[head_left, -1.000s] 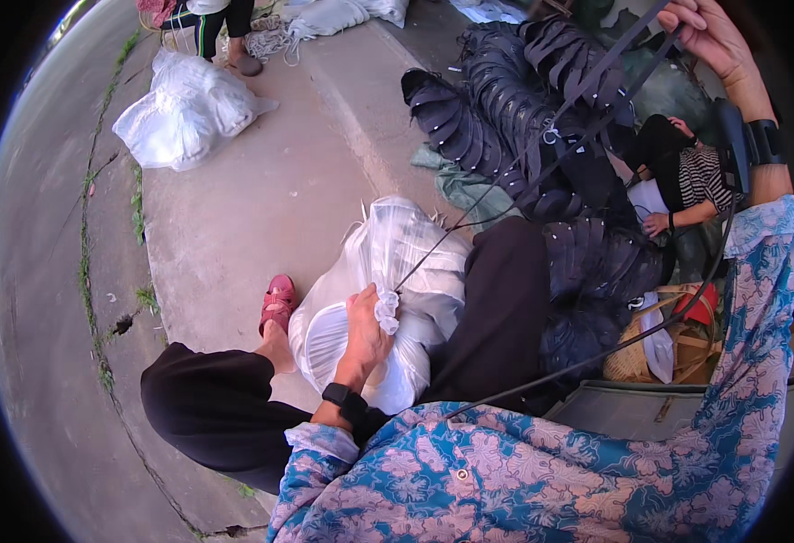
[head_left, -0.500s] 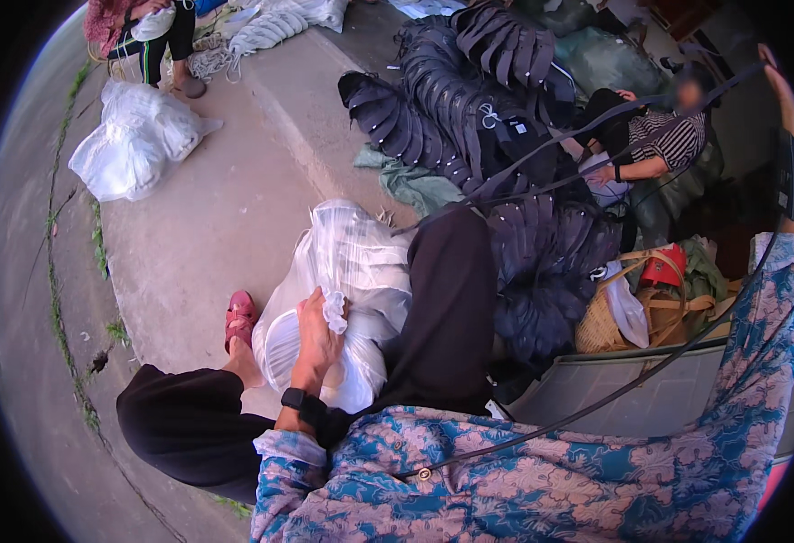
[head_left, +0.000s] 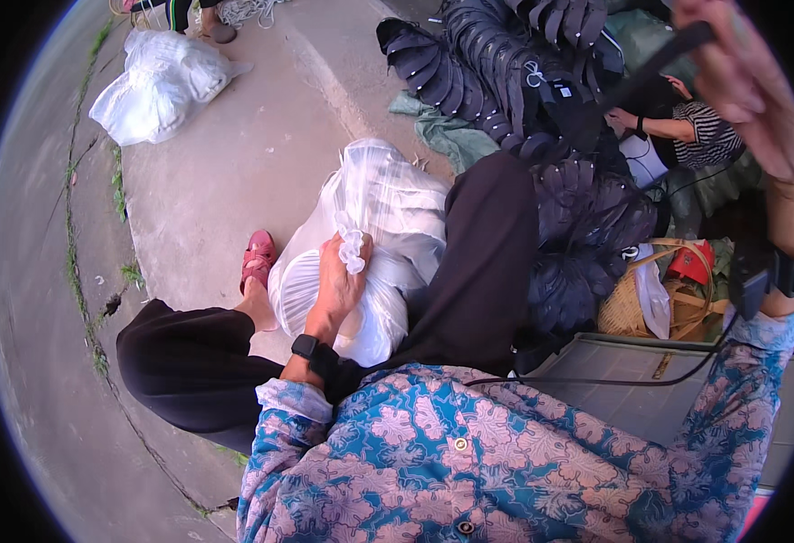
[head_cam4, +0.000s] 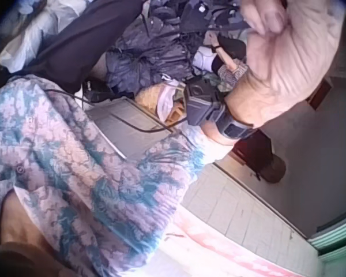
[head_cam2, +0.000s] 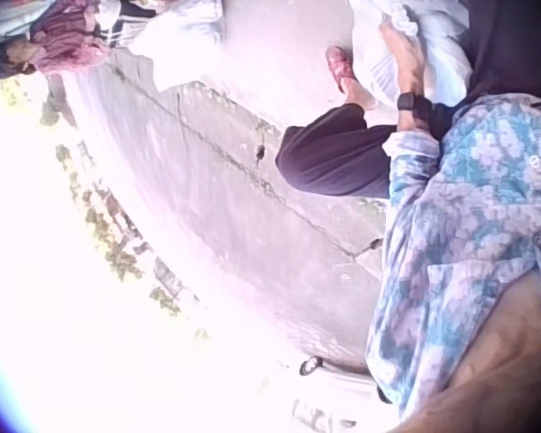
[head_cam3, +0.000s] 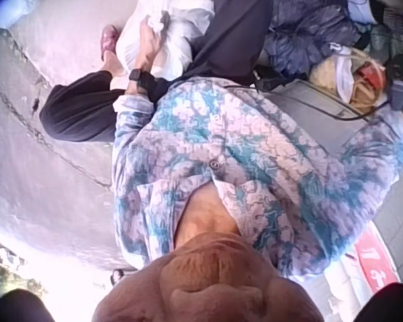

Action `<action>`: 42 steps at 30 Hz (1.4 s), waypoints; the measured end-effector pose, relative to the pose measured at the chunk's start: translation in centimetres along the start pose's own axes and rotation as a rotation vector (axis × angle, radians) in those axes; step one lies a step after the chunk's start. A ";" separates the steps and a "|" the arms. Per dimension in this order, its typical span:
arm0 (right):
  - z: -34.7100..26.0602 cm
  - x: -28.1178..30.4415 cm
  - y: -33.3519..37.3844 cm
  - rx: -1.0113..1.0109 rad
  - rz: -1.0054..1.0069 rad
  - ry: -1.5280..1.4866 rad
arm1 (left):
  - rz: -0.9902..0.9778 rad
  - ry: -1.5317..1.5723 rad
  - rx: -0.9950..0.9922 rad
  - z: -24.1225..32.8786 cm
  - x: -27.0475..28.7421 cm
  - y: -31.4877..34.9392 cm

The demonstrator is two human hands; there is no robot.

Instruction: Bundling white shoe components into a plastic bag and securing it with a black strap.

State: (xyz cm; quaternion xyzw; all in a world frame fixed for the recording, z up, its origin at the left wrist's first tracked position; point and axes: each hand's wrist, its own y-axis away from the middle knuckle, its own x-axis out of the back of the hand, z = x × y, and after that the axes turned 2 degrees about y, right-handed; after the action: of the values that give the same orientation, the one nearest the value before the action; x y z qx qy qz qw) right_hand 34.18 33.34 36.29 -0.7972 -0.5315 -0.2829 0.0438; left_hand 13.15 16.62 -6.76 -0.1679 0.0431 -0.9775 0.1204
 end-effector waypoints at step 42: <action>30.4 -20.3 -21.2 0.107 0.017 0.780 | 0.120 0.258 0.001 -0.2 -1.4 0.0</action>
State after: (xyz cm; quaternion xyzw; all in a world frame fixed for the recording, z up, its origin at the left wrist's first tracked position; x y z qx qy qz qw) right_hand 22.37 37.05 -4.15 -0.6307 -0.4824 -0.5361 0.2865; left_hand 14.38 16.97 -7.44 -0.0381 0.0676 -0.9820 0.1720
